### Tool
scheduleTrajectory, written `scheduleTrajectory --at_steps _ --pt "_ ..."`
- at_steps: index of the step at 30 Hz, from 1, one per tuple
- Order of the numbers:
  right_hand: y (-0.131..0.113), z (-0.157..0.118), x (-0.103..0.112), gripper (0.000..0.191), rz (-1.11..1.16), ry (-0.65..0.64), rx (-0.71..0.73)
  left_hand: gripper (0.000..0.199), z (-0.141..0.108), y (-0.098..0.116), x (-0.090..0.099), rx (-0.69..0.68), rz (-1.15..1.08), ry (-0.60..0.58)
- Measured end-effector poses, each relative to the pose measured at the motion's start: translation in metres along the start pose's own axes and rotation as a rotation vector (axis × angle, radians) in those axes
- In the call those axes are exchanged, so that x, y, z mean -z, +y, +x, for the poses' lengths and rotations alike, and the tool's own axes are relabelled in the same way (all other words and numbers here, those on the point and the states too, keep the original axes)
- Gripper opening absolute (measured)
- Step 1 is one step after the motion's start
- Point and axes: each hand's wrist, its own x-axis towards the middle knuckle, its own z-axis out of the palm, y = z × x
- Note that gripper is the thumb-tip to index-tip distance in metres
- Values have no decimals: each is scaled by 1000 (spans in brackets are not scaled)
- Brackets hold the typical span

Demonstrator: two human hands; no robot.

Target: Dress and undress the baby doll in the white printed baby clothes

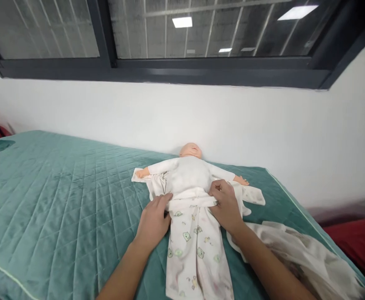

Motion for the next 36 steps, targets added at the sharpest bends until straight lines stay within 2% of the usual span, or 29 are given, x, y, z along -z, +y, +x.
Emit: scheduleTrajectory --at_steps 4,8,10,12,15,17,20,24,30,33,36 --pt "-12 -9 6 18 110 72 111 47 3 2 3 74 -1 7" --pt "-21 -27 15 19 188 57 37 30 5 4 4 99 48 -1" --pt "-22 -36 20 15 211 -37 -88 22 7 6 5 98 82 -23" --pt "-21 -42 26 12 187 -199 -231 20 8 8 6 101 113 -47" --pt "-21 -44 37 21 109 -399 -347 20 8 9 7 117 139 -69" --pt "-26 -44 46 28 156 -457 -360 21 8 9 7 133 142 -74" --pt "-36 -45 56 21 356 -489 -406 22 10 11 7 130 139 -67" --pt "-44 -47 55 41 517 -417 -515 22 24 13 6 122 118 -43" --pt "-47 -46 28 28 412 -219 -542 22 50 4 0 124 44 -1" --pt "-52 -47 18 26 315 -76 -540 32 44 0 -2 131 41 7" --pt "-59 -50 14 22 235 8 -455 43 17 1 1 139 11 30"
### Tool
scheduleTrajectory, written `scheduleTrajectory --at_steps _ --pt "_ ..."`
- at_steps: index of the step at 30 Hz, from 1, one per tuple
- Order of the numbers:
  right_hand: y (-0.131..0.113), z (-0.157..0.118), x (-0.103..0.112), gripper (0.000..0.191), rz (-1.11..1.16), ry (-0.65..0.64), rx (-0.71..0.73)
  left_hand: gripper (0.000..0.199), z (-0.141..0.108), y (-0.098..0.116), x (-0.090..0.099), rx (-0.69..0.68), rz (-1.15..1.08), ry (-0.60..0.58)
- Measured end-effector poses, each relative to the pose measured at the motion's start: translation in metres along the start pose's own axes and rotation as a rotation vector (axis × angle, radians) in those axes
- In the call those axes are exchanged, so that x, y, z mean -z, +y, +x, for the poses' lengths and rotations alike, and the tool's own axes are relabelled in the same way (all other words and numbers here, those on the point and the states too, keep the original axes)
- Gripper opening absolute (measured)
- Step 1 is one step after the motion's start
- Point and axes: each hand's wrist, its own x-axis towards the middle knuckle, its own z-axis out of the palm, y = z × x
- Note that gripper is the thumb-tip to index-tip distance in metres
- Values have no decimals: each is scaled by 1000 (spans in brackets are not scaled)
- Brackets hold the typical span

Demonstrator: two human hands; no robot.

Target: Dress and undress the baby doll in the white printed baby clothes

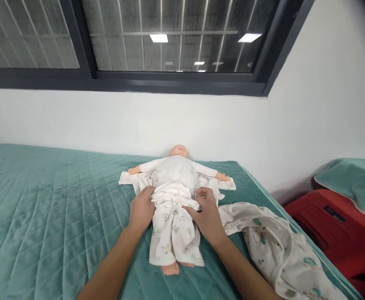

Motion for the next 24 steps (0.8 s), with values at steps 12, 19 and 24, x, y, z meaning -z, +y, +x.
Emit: scheduleTrajectory --at_steps 12,19,24 --pt "-10 -21 11 9 57 -128 52 41 -74 -1 13 22 -234 -23" --pt "-36 -63 24 12 221 -312 -189 45 -65 -4 14 -83 -368 23" --pt "-46 -85 24 96 215 -392 -112 33 -61 -4 19 -140 -552 -41"
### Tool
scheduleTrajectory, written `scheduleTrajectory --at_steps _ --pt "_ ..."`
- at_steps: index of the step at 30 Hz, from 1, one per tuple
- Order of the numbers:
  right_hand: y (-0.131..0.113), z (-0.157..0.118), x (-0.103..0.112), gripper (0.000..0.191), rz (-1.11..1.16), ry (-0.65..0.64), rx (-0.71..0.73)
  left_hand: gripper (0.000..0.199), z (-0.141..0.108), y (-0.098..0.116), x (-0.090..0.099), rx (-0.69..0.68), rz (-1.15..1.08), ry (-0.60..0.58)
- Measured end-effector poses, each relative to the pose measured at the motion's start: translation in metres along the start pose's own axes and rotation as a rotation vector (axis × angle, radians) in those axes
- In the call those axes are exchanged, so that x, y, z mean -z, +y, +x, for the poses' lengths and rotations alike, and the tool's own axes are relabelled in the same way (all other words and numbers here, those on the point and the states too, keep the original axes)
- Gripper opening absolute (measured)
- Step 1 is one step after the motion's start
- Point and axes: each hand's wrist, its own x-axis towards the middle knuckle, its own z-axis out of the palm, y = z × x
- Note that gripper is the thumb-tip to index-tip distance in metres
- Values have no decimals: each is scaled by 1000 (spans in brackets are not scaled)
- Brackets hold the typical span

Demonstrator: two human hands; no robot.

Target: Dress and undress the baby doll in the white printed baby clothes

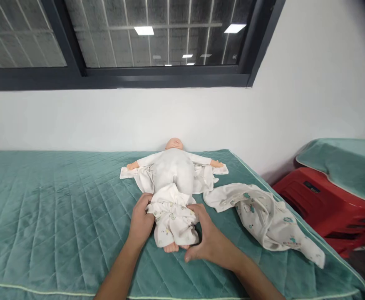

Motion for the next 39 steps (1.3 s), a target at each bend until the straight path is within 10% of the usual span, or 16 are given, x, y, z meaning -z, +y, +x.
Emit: scheduleTrajectory --at_steps 6,15,29,39 --pt "5 -4 -14 82 -157 87 121 25 -18 14 8 122 -122 -170" --pt "2 1 -14 65 -225 131 195 71 -74 44 4 140 -16 -254" --pt "-36 -17 26 32 -488 -109 79 20 -57 81 35 223 362 -306" --pt "-121 -22 80 25 -269 -668 -10 58 -33 143 115 95 115 -926"
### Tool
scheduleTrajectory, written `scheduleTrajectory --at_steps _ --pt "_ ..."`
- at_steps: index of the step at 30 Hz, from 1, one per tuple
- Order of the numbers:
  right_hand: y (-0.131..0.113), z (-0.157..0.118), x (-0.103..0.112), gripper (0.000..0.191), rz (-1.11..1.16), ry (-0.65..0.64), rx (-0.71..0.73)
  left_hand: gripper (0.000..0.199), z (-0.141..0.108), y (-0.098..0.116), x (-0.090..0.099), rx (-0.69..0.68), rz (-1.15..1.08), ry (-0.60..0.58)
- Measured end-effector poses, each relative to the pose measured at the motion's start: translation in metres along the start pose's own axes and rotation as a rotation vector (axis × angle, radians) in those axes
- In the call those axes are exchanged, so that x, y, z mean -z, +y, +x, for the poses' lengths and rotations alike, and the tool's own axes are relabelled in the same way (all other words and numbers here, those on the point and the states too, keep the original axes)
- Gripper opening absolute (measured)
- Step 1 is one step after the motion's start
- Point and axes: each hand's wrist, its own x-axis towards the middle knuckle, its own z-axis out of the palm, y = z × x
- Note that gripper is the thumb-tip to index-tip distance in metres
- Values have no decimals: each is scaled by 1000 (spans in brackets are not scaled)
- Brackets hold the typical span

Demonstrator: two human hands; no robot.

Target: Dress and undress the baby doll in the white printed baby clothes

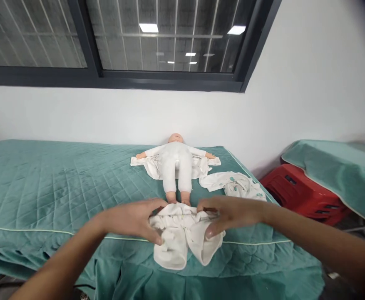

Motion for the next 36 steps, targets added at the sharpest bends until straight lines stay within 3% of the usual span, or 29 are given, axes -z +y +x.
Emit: scheduleTrajectory --at_steps 1,3,6,8,12,16,19,22,29,32,36 --pt "-7 1 11 27 17 -44 6 63 -3 7 13 -11 40 -17" --pt "-20 9 32 34 34 -70 17 65 -5 21 35 7 113 78" --pt "-39 25 59 46 -29 25 12 60 0 44 53 19 214 202" --pt "-53 34 72 50 -85 56 -14 57 6 60 55 -23 286 103" --pt "-77 42 88 58 -125 -42 -109 39 14 86 60 -72 377 -114" --pt "-97 36 97 61 -70 -25 -119 34 17 108 77 -149 316 -101" --pt "-111 26 104 57 22 -6 -81 29 14 120 89 -200 264 31" --pt "-124 17 108 49 85 -23 -64 26 10 125 91 -174 272 116" --pt "-140 16 102 37 -7 -204 -171 25 4 131 76 -223 251 169" --pt "-132 8 108 35 -102 -83 -139 33 -7 126 79 -206 307 138" --pt "-98 -7 114 38 -226 51 -115 35 -22 98 91 -84 386 181"
